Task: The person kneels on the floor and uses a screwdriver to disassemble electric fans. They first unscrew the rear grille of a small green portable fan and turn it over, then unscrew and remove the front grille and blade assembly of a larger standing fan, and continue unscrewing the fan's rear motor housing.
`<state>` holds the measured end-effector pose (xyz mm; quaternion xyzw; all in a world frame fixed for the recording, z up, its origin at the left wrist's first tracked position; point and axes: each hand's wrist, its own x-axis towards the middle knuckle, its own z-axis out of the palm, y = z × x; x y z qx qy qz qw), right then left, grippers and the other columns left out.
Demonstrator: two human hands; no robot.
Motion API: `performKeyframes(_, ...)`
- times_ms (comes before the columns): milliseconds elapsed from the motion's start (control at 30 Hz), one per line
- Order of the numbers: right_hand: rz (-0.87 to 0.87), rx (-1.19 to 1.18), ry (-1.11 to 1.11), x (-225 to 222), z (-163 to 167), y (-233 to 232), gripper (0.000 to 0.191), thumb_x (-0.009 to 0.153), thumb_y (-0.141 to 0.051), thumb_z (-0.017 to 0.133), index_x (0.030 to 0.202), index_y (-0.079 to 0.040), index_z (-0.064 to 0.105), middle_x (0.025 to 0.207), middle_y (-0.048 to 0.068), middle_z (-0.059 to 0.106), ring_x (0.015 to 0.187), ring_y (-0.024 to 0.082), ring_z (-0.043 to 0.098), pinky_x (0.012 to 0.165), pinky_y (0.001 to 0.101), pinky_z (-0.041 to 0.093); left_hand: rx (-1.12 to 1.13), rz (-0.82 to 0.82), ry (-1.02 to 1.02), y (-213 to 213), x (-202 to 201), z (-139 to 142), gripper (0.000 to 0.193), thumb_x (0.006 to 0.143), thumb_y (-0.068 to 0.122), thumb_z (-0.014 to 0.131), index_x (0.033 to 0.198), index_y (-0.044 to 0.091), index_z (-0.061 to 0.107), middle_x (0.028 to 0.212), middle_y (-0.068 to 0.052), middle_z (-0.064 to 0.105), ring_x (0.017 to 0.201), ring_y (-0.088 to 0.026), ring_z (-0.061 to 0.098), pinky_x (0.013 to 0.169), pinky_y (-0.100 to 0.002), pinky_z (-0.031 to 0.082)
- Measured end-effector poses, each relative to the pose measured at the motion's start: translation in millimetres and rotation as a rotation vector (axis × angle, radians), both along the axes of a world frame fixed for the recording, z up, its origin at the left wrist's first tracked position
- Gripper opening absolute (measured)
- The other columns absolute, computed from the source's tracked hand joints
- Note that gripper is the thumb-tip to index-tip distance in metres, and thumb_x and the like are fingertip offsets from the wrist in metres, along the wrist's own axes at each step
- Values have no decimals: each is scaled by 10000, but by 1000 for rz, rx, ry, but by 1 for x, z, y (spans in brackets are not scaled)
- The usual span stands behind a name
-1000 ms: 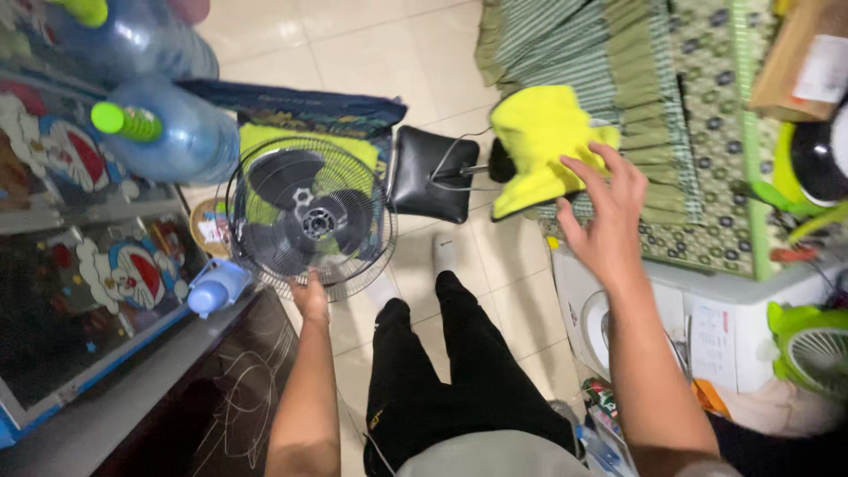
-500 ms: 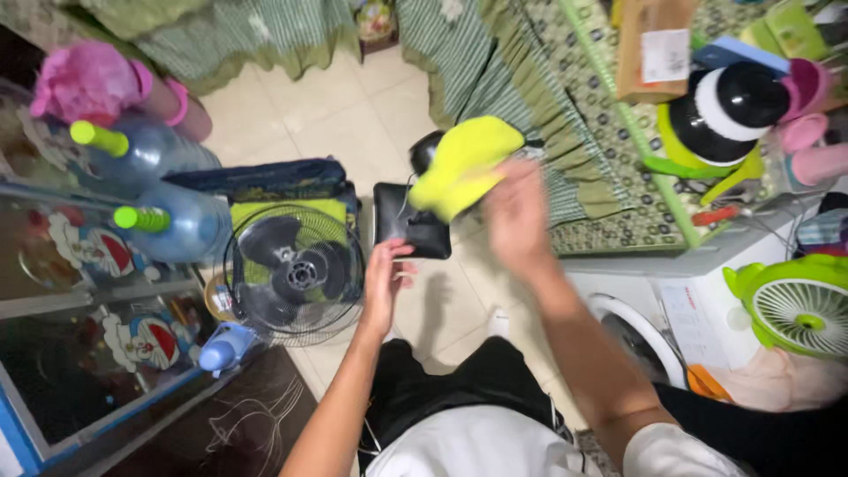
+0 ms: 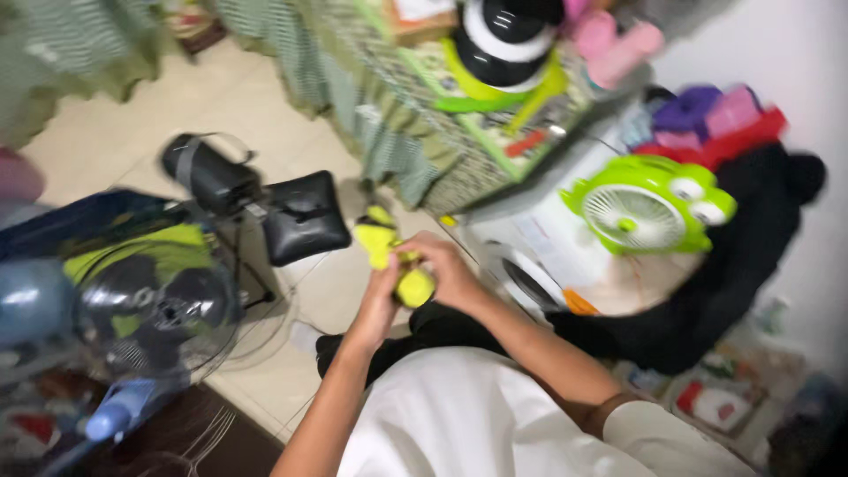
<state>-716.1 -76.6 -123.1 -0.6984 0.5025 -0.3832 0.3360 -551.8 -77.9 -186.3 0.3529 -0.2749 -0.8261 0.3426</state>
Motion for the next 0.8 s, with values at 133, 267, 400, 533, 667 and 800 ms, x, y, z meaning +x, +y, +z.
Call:
performKeyframes(133, -286, 7, 84, -101, -21, 30, 176, 973, -202, 738, 1055, -57, 684, 869, 89, 709, 767, 197, 726, 693, 319, 546, -343, -223, -207, 11, -100, 0, 480, 1101, 418, 455, 1302, 10, 609, 1101, -54, 660, 974, -108, 603, 856, -285, 514)
performKeyframes(267, -584, 173, 153, -168, -28, 57, 226, 1071, -208, 691, 980, -8, 640, 723, 87, 584, 605, 174, 512, 587, 322, 452, -513, -377, -302, 21, -154, 19, 376, 1093, 298, 547, 1262, -17, 664, 978, -50, 678, 844, -97, 574, 758, -272, 510)
performKeyframes(400, -603, 75, -212, -199, -27, 82, 141, 1049, -152, 647, 1124, -39, 609, 933, 26, 615, 796, 76, 534, 701, 258, 450, -519, -246, -149, 15, -185, 47, 385, 1020, 148, 605, 1373, -4, 591, 1131, -49, 706, 983, -83, 618, 871, -261, 523)
performKeyframes(533, -797, -36, -402, -219, -9, 98, 123, 1072, -123, 624, 1182, -70, 620, 1136, 18, 644, 946, 85, 570, 831, 237, 471, -709, -254, -81, 11, -201, 76, 452, 1011, 61, 649, 1441, -11, 532, 1345, -102, 652, 1233, -140, 594, 1050, -288, 470)
performKeyframes(667, -1017, -416, -161, -267, 57, 139, 205, 1093, -130, 620, 1273, -33, 609, 1255, 44, 630, 1210, 174, 600, 1109, 343, 476, -760, -347, 95, 17, -220, 104, 510, 1056, 42, 640, 1540, 38, 481, 1502, -113, 562, 1350, -145, 532, 1138, -305, 433)
performKeyframes(800, -1149, -652, 153, -316, 122, 172, 226, 1162, -222, 573, 1305, -49, 545, 1187, 59, 540, 1050, 178, 583, 956, 322, 486, -608, -492, 178, 21, -243, 112, 580, 1030, 85, 635, 1571, 107, 427, 1462, -92, 602, 1091, -94, 622, 973, -277, 530)
